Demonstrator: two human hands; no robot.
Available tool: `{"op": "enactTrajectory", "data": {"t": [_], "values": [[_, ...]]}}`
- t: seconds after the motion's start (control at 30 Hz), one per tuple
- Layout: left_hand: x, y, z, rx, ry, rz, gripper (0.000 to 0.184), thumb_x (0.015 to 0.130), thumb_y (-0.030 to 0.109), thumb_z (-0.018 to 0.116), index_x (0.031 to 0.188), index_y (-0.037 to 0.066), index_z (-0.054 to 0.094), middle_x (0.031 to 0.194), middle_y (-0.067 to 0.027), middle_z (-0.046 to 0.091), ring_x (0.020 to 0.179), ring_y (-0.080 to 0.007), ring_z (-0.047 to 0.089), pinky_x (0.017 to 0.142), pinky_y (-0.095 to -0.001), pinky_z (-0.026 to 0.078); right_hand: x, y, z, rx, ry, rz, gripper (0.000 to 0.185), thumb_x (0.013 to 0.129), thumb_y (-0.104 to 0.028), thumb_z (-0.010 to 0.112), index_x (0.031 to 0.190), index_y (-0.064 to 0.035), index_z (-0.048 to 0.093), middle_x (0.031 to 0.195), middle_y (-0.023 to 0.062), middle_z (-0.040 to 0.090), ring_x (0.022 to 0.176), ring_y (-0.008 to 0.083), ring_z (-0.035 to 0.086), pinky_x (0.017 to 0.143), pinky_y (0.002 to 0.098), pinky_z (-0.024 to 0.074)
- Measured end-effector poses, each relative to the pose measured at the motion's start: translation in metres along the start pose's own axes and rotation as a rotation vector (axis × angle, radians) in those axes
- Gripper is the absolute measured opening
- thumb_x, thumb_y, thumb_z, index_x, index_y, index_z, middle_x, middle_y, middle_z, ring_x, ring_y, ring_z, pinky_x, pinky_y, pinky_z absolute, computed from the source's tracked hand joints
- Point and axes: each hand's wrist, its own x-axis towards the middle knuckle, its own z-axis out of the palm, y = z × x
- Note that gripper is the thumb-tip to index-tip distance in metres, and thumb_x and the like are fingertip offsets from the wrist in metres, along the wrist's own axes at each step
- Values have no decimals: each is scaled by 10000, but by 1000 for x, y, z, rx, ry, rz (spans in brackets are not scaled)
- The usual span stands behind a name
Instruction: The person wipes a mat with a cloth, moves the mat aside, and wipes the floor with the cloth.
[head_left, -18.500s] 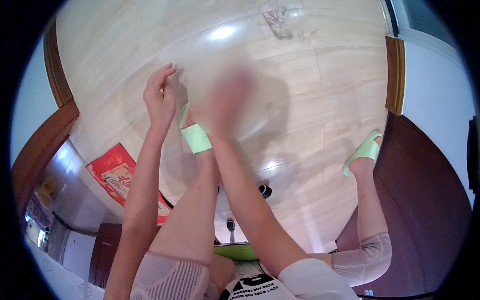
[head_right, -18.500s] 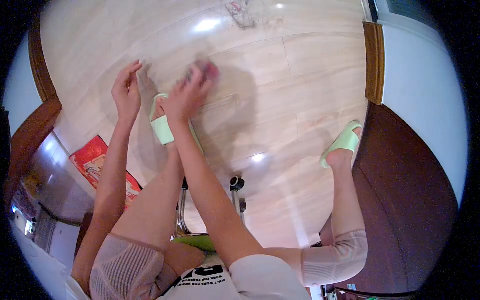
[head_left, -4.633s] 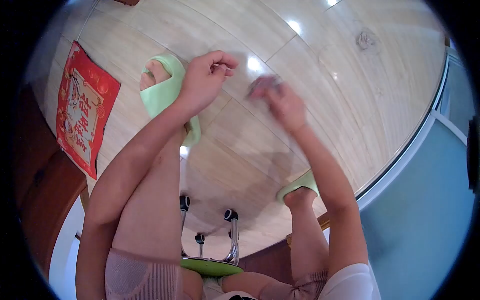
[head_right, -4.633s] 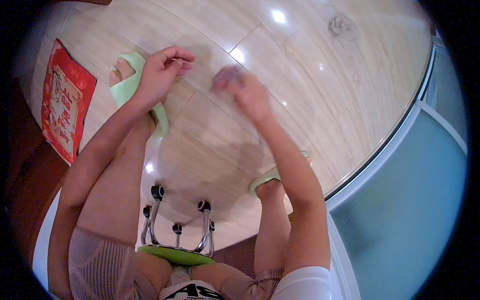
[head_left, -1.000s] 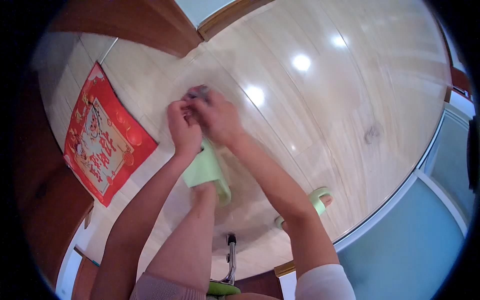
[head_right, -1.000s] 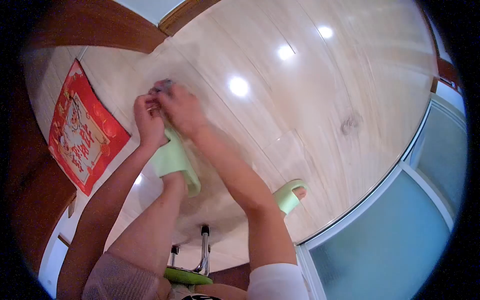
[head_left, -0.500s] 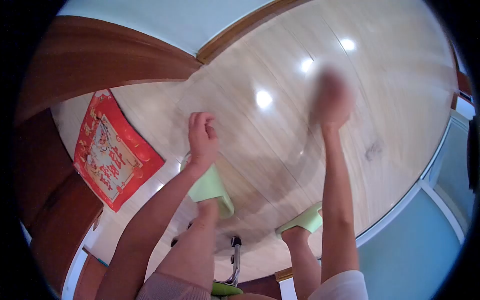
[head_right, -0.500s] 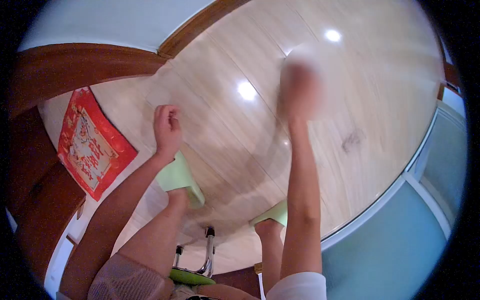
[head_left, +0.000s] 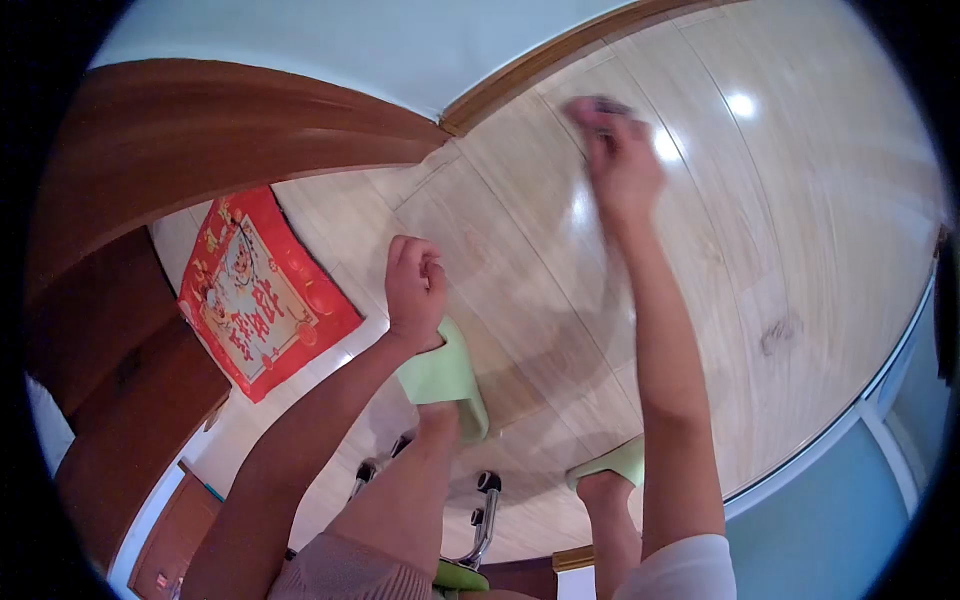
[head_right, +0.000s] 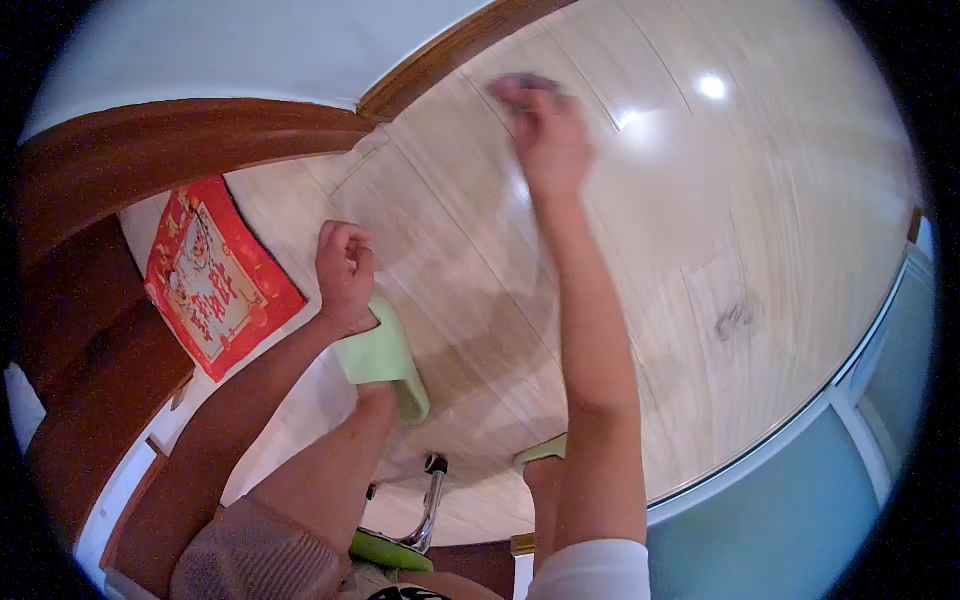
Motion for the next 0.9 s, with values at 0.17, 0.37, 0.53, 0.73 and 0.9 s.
{"op": "enactTrajectory", "data": {"t": [0.17,0.37,0.53,0.73,0.9], "values": [[-13,2,-8,16,-183,72,187,794,-89,597,941,26,583,949,-124,561,788,-263,604,675,-341,514,-28,-2,-34,-16,140,43,214,934,-203,673,1146,-197,701,1081,110,672,905,319,679,751,438,546],[-44,-9,-31,200,-455,392,196,796,22,665,986,11,617,1024,-185,626,944,-389,627,826,-481,522,-130,-154,31,510,-435,-223,228,902,-147,573,1065,-215,718,1286,64,630,1036,296,652,855,426,564],[-40,-24,-33,279,-348,510,248,779,40,660,1024,9,637,1071,-164,624,1035,-377,601,944,-483,492,-123,-171,122,374,-534,-218,264,921,-159,551,1130,-203,706,1153,77,657,1070,317,655,873,425,566],[2,-3,-11,166,-248,497,247,797,-4,616,1044,-5,623,1180,-181,601,1108,-374,582,961,-467,484,-15,-9,-19,221,10,27,288,847,-27,602,1091,-151,695,1159,65,713,964,240,674,771,369,544],[38,24,23,188,-208,486,341,795,-13,610,1135,-9,581,1265,-203,549,1176,-390,542,1001,-481,460,12,66,-57,-133,446,217,257,891,-86,609,1139,-138,652,1062,130,652,945,349,637,830,466,508]]}}
